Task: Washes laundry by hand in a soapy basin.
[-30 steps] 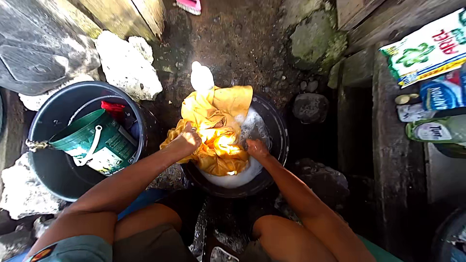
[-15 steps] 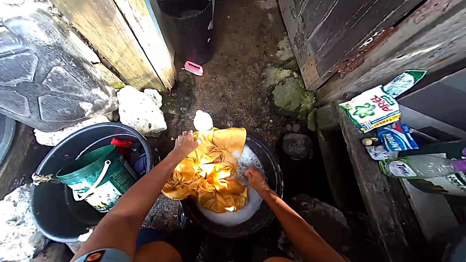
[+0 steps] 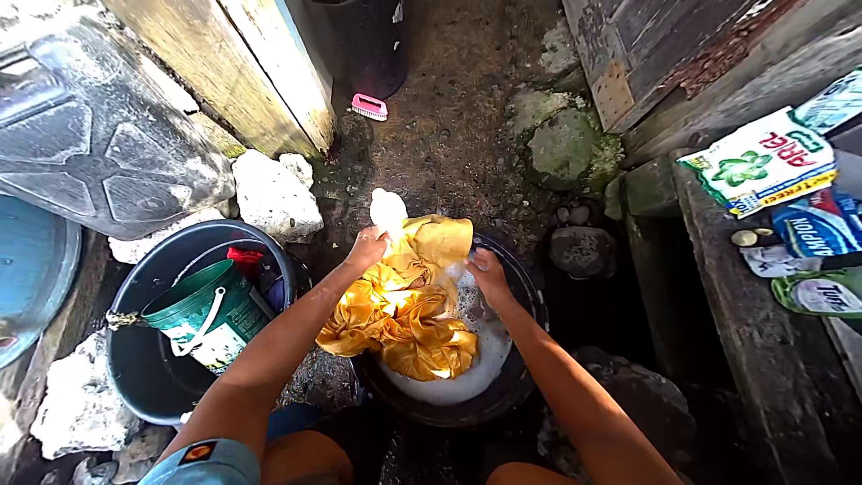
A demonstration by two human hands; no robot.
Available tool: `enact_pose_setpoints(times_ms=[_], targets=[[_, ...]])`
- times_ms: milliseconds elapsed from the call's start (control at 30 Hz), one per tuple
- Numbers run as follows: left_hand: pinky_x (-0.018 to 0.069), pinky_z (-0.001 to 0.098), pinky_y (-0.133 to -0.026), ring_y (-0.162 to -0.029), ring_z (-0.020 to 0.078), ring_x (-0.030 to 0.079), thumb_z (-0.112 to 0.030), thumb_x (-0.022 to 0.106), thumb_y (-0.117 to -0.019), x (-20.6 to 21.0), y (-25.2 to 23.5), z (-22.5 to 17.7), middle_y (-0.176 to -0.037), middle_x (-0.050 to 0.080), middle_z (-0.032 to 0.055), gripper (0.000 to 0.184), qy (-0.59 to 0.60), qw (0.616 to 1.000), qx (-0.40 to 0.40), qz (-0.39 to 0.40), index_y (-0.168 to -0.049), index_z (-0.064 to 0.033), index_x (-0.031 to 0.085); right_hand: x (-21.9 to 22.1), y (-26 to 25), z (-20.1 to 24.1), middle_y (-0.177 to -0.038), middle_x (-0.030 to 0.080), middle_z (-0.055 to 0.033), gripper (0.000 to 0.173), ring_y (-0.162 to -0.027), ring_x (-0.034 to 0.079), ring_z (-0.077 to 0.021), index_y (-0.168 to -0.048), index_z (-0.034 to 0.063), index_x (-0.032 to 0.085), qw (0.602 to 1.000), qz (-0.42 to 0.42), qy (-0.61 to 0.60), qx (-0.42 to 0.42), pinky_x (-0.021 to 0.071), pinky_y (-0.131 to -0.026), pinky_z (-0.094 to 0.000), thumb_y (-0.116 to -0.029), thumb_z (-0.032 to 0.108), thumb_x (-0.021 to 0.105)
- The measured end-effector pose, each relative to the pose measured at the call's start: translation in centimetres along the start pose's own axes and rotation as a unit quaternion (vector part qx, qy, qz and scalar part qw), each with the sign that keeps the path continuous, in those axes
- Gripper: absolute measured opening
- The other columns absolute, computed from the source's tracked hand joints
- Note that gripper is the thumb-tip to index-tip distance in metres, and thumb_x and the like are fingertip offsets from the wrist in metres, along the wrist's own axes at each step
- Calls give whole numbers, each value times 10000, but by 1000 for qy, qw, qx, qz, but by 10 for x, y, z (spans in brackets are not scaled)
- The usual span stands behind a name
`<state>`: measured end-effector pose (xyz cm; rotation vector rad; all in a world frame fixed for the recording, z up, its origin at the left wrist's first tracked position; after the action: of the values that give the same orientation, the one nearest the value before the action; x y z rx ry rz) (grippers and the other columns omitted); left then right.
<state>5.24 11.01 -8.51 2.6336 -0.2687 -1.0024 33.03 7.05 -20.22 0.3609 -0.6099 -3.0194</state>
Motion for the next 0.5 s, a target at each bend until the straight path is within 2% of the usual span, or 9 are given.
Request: enact_pose_setpoints(times_ms=[67,133,167,233,333,400,433,467,500], targets=[[466,433,-946,-1049,239,585,-65,474,-1050,8,13,-18,-1122,628,196,220,117,993,25,21,-1161,61,617,8,-7,3,-1469,500,-262,609,-1342,519,-347,-1487,-30,406,994,-20,-108,22,447,-1099,-496,-1005,236,668],[487,342,-889,-978,113,576,-109,470,-1063,15,26,-40,-1067,624,70,168,190,979,46,52,-1111,-34,612,20,-9,7,-1463,519,-231,606,-1317,529,-331,-1494,2,413,982,-15,-180,50,458,-1068,-511,-1008,261,665],[488,320,-884,-973,81,569,-120,463,-1064,18,30,-53,-1069,618,30,164,217,972,53,69,-1112,-68,611,24,-10,9,-1464,523,-211,593,-1300,533,-315,-1494,20,416,977,-6,-202,62,460,-1043,-501,-1016,280,651],[495,328,-918,-1030,76,578,-146,449,-1064,22,33,-74,-1151,625,13,219,258,960,64,92,-1190,-91,619,26,-10,14,-1405,569,-187,516,-1224,585,-286,-1458,38,471,972,14,-225,66,502,-992,-474,-1035,292,619],[518,331,-943,-1080,74,607,-204,416,-1070,20,27,-90,-1245,636,11,317,281,954,53,90,-1328,-123,579,6,-3,27,-1203,675,-147,309,-1061,645,-194,-1288,-5,627,964,-15,-265,26,530,-941,-396,-1049,186,587],[503,388,-971,-1142,139,595,-275,416,-1075,15,21,-93,-1329,606,70,403,264,960,33,89,-1431,-123,527,-16,6,32,-1143,691,-124,257,-1031,651,-164,-1234,-19,651,949,-46,-312,-1,534,-947,-370,-1054,142,565],[512,396,-945,-1113,147,605,-285,439,-1068,11,17,-96,-1291,618,75,391,249,964,35,86,-1406,-120,545,-27,12,35,-1117,696,-114,236,-1017,657,-155,-1215,-22,654,941,-55,-335,-16,542,-942,-360,-1053,117,553],[531,372,-880,-1029,123,622,-259,468,-1039,6,12,-99,-1191,640,53,341,239,967,42,78,-1332,-121,574,-38,18,38,-1086,702,-106,212,-1000,664,-150,-1188,-27,656,932,-63,-357,-33,550,-935,-352,-1051,83,538],[532,363,-851,-991,120,622,-216,488,-1002,3,9,-101,-1157,642,55,356,252,964,41,74,-1332,-109,566,-49,24,40,-1064,705,-100,198,-993,667,-147,-1166,-32,658,921,-67,-379,-53,553,-936,-349,-1047,48,520]])
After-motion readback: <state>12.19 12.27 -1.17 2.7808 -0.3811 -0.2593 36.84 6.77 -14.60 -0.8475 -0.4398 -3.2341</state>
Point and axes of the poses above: each hand's wrist, its own y-axis away from the middle knuckle, its own x-axis out of the palm, z = x × y, the point moved 10 cm from there along -y, towards the middle knuckle
